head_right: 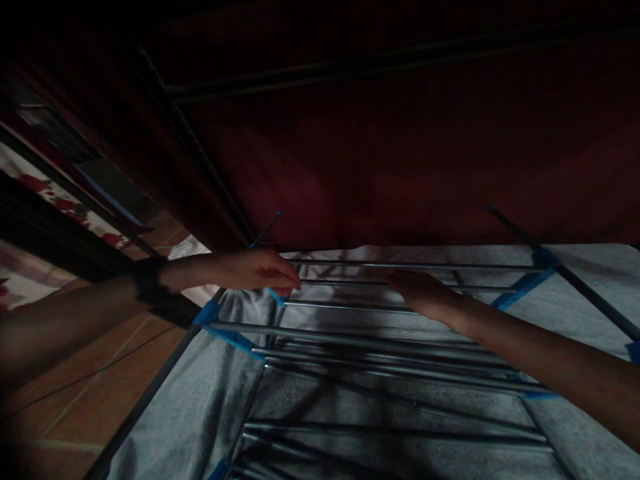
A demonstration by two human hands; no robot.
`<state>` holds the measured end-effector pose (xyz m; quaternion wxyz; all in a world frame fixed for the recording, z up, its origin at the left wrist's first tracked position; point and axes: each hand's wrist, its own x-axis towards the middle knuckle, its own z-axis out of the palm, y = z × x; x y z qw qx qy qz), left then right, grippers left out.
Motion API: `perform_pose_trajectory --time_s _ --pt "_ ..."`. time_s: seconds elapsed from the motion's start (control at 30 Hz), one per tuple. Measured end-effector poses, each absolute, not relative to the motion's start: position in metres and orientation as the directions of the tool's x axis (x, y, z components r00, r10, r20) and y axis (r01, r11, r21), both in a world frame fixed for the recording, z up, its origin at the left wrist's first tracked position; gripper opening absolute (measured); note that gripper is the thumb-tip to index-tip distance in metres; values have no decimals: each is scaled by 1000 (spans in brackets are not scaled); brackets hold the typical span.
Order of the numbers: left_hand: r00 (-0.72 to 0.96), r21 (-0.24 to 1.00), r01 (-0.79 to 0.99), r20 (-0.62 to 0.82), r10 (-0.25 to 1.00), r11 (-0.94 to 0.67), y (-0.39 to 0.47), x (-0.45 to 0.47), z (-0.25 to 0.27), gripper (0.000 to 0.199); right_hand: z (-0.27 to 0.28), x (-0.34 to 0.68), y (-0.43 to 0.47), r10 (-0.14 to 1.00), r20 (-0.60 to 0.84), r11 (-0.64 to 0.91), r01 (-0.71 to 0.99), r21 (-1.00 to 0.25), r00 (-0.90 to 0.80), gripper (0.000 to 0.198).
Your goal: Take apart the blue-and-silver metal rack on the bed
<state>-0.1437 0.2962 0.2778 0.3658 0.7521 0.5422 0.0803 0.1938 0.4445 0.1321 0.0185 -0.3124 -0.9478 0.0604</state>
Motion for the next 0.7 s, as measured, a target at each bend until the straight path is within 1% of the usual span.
perform_pose_trajectory --time_s 0.03,0.07,0.1,0.13,0.17,0.2,0.23,0.3,0.37,0.43,0.5,0.57,0.7 --pt "256 686 727 -216 942 -40 289 -166 284 20 131 195 445 599 -6 794 596 -121 -800 51" --pt "97 723 691 -131 987 28 283 -187 286 21 129 195 445 605 -17 790 603 -113 -796 52" --pt "-83 767 639 -11 996 62 278 -207 283 24 128 196 446 608 -31 788 607 -104 -793 53" --pt "-237 809 581 72 969 82 274 -225 276 26 127 197 446 606 -38 789 606 -100 -795 54" --pt "-340 850 517 101 935 96 271 -240 266 29 127 198 446 603 -43 791 604 -99 -796 55" --pt "-384 884 454 84 920 109 269 -252 253 34 127 199 446 600 -51 792 601 -102 -799 56" --pt "-371 905 402 27 928 135 267 -259 240 39 128 199 446 597 -61 793 600 -107 -800 57" --pt "-239 908 358 -139 961 220 265 -265 217 44 131 200 445 605 -88 782 612 -122 -791 57" --pt "-77 881 372 -285 956 292 266 -262 203 39 136 198 443 637 -124 747 649 -145 -761 56" --pt "46 872 372 -360 932 318 268 -259 195 37 142 197 441 666 -154 710 684 -167 -730 54" --pt "96 887 338 -366 926 315 273 -259 189 39 145 196 439 687 -159 688 705 -173 -709 53" --pt "90 902 302 -348 933 307 277 -264 181 39 147 196 440 679 -152 702 696 -154 -718 51" --pt "73 928 267 -289 954 261 282 -273 161 35 143 174 436 583 -114 793 594 -132 -804 49"
